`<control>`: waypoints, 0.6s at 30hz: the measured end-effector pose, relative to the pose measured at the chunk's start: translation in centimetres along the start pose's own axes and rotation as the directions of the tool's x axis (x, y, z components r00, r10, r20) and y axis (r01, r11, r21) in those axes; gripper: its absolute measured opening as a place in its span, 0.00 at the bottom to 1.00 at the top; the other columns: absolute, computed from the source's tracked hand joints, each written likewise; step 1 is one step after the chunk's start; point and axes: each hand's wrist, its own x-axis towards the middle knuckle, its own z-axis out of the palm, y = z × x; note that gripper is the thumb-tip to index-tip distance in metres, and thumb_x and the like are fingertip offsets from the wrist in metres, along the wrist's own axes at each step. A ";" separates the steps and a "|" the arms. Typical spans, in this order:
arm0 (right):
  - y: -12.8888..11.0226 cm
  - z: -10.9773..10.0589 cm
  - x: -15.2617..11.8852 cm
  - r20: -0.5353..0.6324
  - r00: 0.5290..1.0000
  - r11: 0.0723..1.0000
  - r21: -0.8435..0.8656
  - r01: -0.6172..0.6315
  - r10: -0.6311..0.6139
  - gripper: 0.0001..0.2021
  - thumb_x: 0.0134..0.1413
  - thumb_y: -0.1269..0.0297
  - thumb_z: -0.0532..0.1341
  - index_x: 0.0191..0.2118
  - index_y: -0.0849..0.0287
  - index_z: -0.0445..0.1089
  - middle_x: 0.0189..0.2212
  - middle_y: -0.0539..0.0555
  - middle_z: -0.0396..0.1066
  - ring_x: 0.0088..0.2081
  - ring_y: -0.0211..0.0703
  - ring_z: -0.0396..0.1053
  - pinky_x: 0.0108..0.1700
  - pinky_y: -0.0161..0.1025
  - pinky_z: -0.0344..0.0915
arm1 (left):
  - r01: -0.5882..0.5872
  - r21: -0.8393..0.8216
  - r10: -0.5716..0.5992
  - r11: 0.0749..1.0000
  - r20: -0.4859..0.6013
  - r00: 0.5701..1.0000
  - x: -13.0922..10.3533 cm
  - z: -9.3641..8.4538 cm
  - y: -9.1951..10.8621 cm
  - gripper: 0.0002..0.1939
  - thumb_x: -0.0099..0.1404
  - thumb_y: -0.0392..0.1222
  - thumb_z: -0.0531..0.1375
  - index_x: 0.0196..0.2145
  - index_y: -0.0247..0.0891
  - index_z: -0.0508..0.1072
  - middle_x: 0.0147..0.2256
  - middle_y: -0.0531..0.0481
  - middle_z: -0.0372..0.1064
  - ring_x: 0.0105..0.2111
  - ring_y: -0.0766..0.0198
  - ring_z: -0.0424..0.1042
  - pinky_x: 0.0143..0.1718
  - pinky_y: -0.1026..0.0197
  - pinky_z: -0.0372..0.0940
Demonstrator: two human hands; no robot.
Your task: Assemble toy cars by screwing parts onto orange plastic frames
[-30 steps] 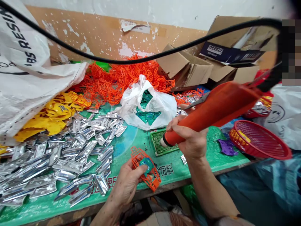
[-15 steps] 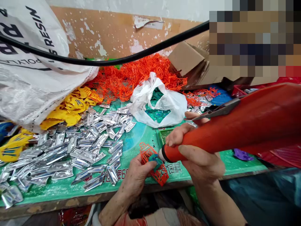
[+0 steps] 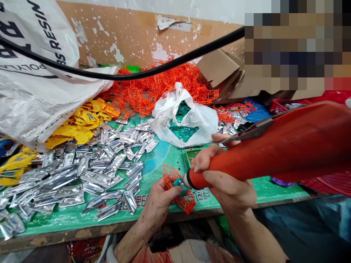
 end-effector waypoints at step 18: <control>1.2 -0.1 0.1 0.105 0.994 0.998 0.057 0.027 -0.032 0.19 0.40 0.65 0.69 0.42 0.49 0.70 0.25 0.46 0.67 0.27 0.42 0.67 0.34 0.45 0.69 | -0.058 0.015 0.057 0.998 0.075 0.996 -0.5 0.1 0.3 0.12 0.54 0.37 0.67 0.38 0.35 0.79 0.34 0.49 0.77 0.30 0.63 0.72 0.34 0.62 0.69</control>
